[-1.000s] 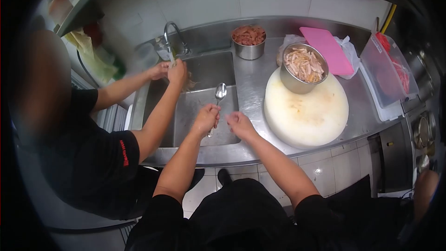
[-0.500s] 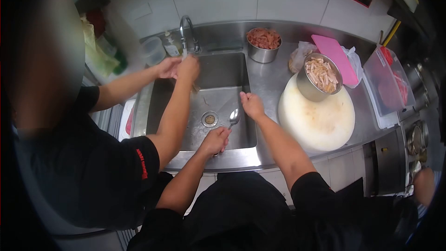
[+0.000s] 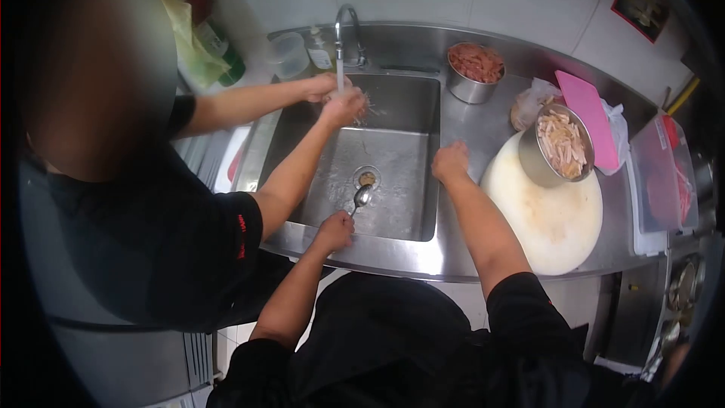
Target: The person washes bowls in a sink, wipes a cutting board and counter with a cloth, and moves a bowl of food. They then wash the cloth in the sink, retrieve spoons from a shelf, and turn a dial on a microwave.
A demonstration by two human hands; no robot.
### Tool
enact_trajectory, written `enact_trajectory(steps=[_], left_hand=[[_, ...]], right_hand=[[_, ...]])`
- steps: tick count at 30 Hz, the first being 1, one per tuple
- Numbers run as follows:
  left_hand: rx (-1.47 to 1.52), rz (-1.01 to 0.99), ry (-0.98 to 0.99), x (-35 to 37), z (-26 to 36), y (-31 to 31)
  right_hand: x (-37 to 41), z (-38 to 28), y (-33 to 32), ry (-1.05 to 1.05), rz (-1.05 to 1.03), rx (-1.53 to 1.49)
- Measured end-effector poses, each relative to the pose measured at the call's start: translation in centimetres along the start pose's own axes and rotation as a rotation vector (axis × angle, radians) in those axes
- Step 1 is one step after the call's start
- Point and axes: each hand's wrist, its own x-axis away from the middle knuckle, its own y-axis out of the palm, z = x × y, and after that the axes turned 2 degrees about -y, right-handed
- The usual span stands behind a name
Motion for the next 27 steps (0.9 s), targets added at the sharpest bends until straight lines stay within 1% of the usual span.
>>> enact_trajectory(steps=[1, 4, 5, 7, 10, 12, 13, 14, 15, 16, 17, 18, 19, 20, 21, 22, 23, 24, 25, 27], left_hand=[[-0.044, 0.025, -0.013, 0.5, 0.3, 0.1], [-0.107, 0.101, -0.050, 1.0, 0.9, 0.6], [-0.113, 0.125, -0.066, 1.1, 0.7, 0.9], [-0.229, 0.199, -0.037, 0.1, -0.5, 1.6], [-0.376, 0.287, -0.006, 0.3, -0.8, 2.3], [-0.445, 0.320, 0.005, 0.2, -1.0, 2.7], [-0.467, 0.324, 0.007, -0.1, -1.3, 3.0], [-0.507, 0.267, 0.026, 0.3, -1.0, 2.9], [-0.543, 0.209, 0.040, 0.7, -0.5, 2.9], [-0.516, 0.238, 0.066, -0.2, -1.8, 3.8], [-0.521, 0.350, 0.238, -1.5, -4.6, 5.3], [-0.476, 0.314, 0.251, -0.6, -4.3, 5.8], [-0.431, 0.352, 0.295, 0.0, -4.6, 6.9], [-0.309, 0.441, 0.253, 1.4, -3.9, 7.5], [-0.252, 0.451, 0.218, 3.6, -2.7, 7.3], [-0.330, 0.519, 0.261, 4.0, -3.4, 7.7], [-0.332, 0.507, 0.254, 5.9, -3.1, 7.0], [-0.366, 0.533, 0.213, 7.8, -3.0, 6.5], [-0.425, 0.534, 0.201, 11.7, -2.3, 5.3], [-0.386, 0.642, 0.153, 15.1, -4.7, 5.4]], right_hand=[[-0.6, -0.1, 0.0, -0.035, -0.033, 0.060], [-2.9, 0.1, 1.6, 0.008, 0.031, -0.020], [-3.4, 0.1, 1.9, 0.031, -0.005, -0.008], [-4.3, -0.6, 1.8, 0.068, -0.069, 0.021], [-3.0, -1.4, 0.0, -0.035, -0.108, 0.156], [-2.4, -1.8, -0.4, 0.000, -0.048, 0.052], [-1.8, -1.6, -1.2, -0.064, -0.085, 0.078], [-1.5, -1.2, -1.7, -0.135, -0.122, 0.111], [-3.6, -0.9, 0.2, -0.144, -0.106, 0.170], [-3.8, -0.6, 0.3, -0.155, -0.099, 0.175], [-5.3, -0.1, 1.5, -0.220, -0.091, 0.269], [-4.4, -0.4, 0.1, -0.215, -0.129, 0.317], [-5.7, -0.1, 0.5, -0.275, -0.150, 0.390], [-7.0, 0.4, 0.9, -0.382, -0.105, 0.437], [-6.2, 0.0, -0.4, -0.476, -0.123, 0.556], [-7.1, -1.0, -0.7, -0.411, -0.229, 0.688], [-9.4, -0.9, 0.0, -0.418, -0.280, 0.718], [-8.0, -1.9, -1.6, -0.486, -0.313, 0.846], [-8.0, -3.1, -2.4, -0.495, -0.314, 0.878], [-8.6, -7.1, -3.7, -0.530, -0.280, 0.855]])
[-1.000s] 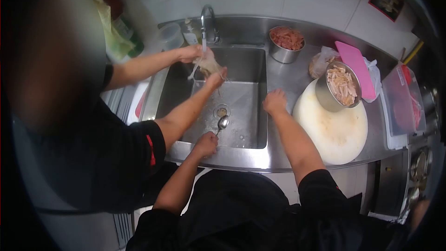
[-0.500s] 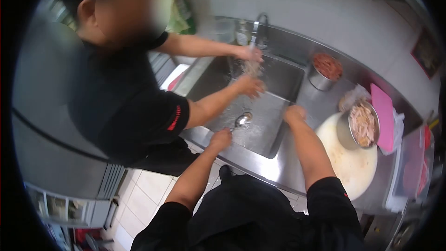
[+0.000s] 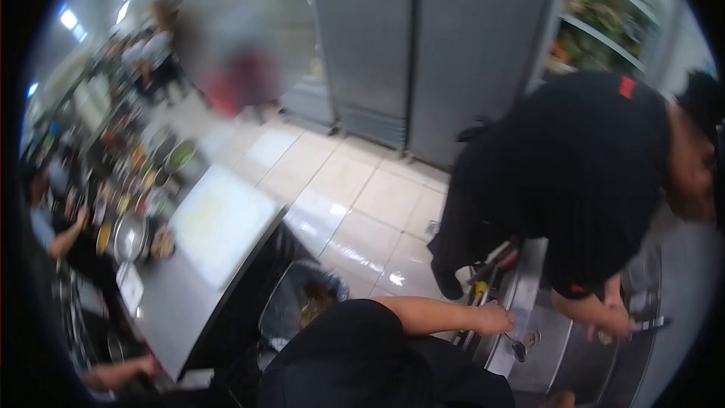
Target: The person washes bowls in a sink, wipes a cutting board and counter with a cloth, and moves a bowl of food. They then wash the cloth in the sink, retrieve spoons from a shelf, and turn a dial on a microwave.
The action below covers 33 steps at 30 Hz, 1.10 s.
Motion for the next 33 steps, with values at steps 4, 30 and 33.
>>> enact_trajectory(steps=[4, 30, 33], left_hand=[[0.172, 0.061, -0.453, 11.1, -4.8, -1.3], [0.875, -0.438, -0.079, 1.2, 4.8, -5.0], [0.949, -0.562, 0.000, -1.1, 8.7, -4.9]], right_hand=[[-2.0, -4.9, -8.6, -0.065, 0.108, -0.055], [25.1, -13.4, 0.5, -0.648, 0.505, -1.282], [25.9, -12.0, 3.0, -0.472, 0.696, -1.668]])
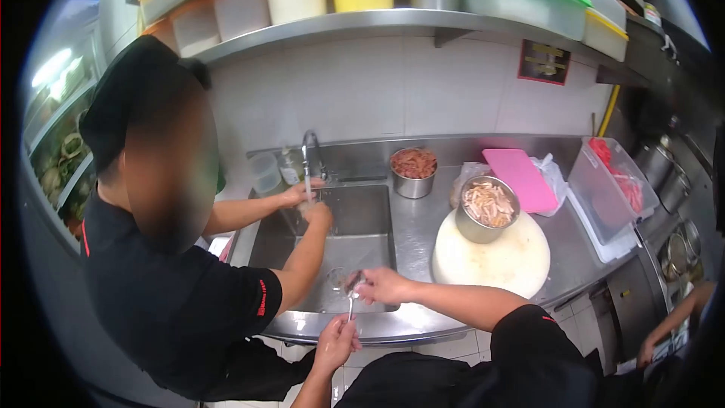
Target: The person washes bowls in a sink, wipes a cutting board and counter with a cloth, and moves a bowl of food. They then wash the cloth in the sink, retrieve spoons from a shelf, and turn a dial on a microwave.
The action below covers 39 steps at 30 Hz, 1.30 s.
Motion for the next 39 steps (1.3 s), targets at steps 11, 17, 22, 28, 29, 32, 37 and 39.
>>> enact_trajectory(steps=[11, 17, 22, 28, 29, 32, 37, 39], left_hand=[[-0.061, -0.114, 0.238, -2.9, 8.3, 6.2], [-0.009, -0.014, 0.360, -5.4, 11.2, 7.3], [-0.059, 0.054, 0.435, -7.5, 12.8, 7.3], [-0.132, 0.107, 0.302, -6.6, 12.4, 7.0], [-0.120, 0.114, 0.299, -6.3, 12.3, 7.0], [-0.117, 0.103, 0.305, -6.2, 10.5, 6.1], [-0.008, 0.111, 0.248, -5.9, 8.1, 4.1], [0.030, 0.157, 0.181, -5.7, 7.9, 4.0]], right_hand=[[4.1, -6.2, -12.0, -0.224, 0.515, -0.203], [2.9, -8.9, -14.7, -0.243, 0.361, -0.055], [1.6, -15.0, -20.0, -0.826, 0.389, 0.611], [-2.6, -30.9, -38.0, -0.934, 1.267, 0.812], [-3.5, -32.8, -40.8, -0.882, 1.385, 0.938], [-4.2, -36.6, -44.0, -0.542, 1.569, 1.156], [-3.5, -40.5, -44.7, -0.123, 1.345, 0.995], [-4.0, -40.9, -45.6, -0.064, 1.318, 0.930]])
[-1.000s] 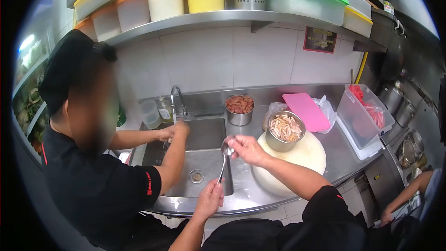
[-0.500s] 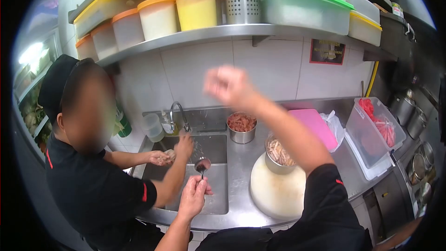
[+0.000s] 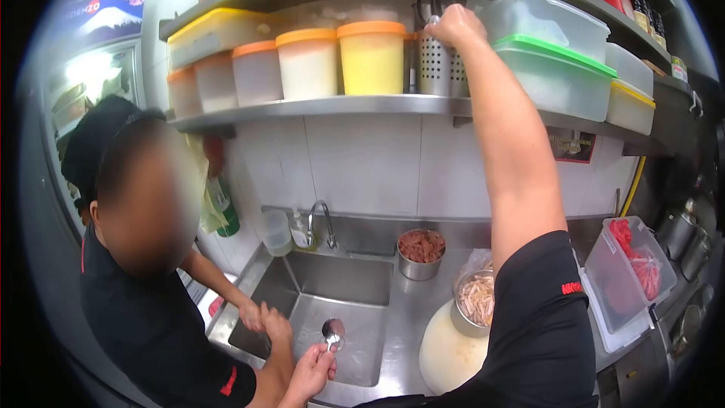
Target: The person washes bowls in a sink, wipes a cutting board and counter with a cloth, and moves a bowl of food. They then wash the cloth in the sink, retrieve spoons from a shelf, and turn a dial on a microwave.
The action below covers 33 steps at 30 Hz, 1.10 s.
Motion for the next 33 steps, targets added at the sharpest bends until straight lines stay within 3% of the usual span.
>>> enact_trajectory(steps=[2, 5, 9, 11, 13, 14, 15, 17, 19, 21, 23, 26, 29, 33], left_hand=[[-0.008, 0.054, -0.082, -0.2, -0.1, -0.2], [-0.030, 0.013, -0.034, -0.2, -0.1, -0.8], [0.005, 0.054, 0.092, -1.4, 1.3, -0.7], [0.116, 0.085, 0.193, -3.0, 0.5, -1.0], [0.171, 0.111, 0.226, -3.2, 2.5, -0.9], [0.192, 0.128, 0.148, -3.1, 4.3, -1.0], [0.181, 0.167, 0.279, -4.5, 3.9, -1.6], [0.043, 0.303, 0.346, -4.7, 6.5, -2.3], [0.113, 0.413, 0.449, -4.0, 12.1, -0.3], [0.236, 0.210, 0.716, -5.9, 14.3, -1.5], [0.350, 0.451, 0.710, -5.3, 19.5, 2.8], [0.592, 0.395, 0.686, -4.8, 23.0, 5.1], [0.316, 0.016, 0.767, -5.9, 22.1, 4.2], [0.450, -0.043, 0.617, -5.9, 21.5, 5.8]], right_hand=[[-1.0, -0.3, 0.2, 0.069, -0.040, -0.058], [-2.5, -1.0, 0.6, 0.219, 0.061, -0.272], [-2.0, -2.9, -0.6, 0.240, 0.164, -0.433], [-0.6, -4.0, -2.3, 0.085, 0.257, -0.616], [-1.9, -5.6, -1.5, -0.184, 0.601, -0.678], [-2.0, -6.7, -1.4, -0.271, 0.801, -0.701], [-0.5, -7.8, -2.4, -0.313, 0.833, -0.733], [3.5, -9.5, -3.7, -0.484, 0.889, -0.751], [8.8, -10.2, -4.2, -0.600, 0.797, -0.772], [13.6, -10.7, -2.8, -0.693, 0.574, -1.032], [18.7, -10.1, -0.9, -0.740, 0.115, -1.150], [23.9, -9.0, 2.6, -0.793, -0.258, -1.227], [26.6, -7.9, 4.3, -0.724, -0.391, -1.219], [23.7, -6.2, 4.8, -0.824, -0.409, -1.069]])
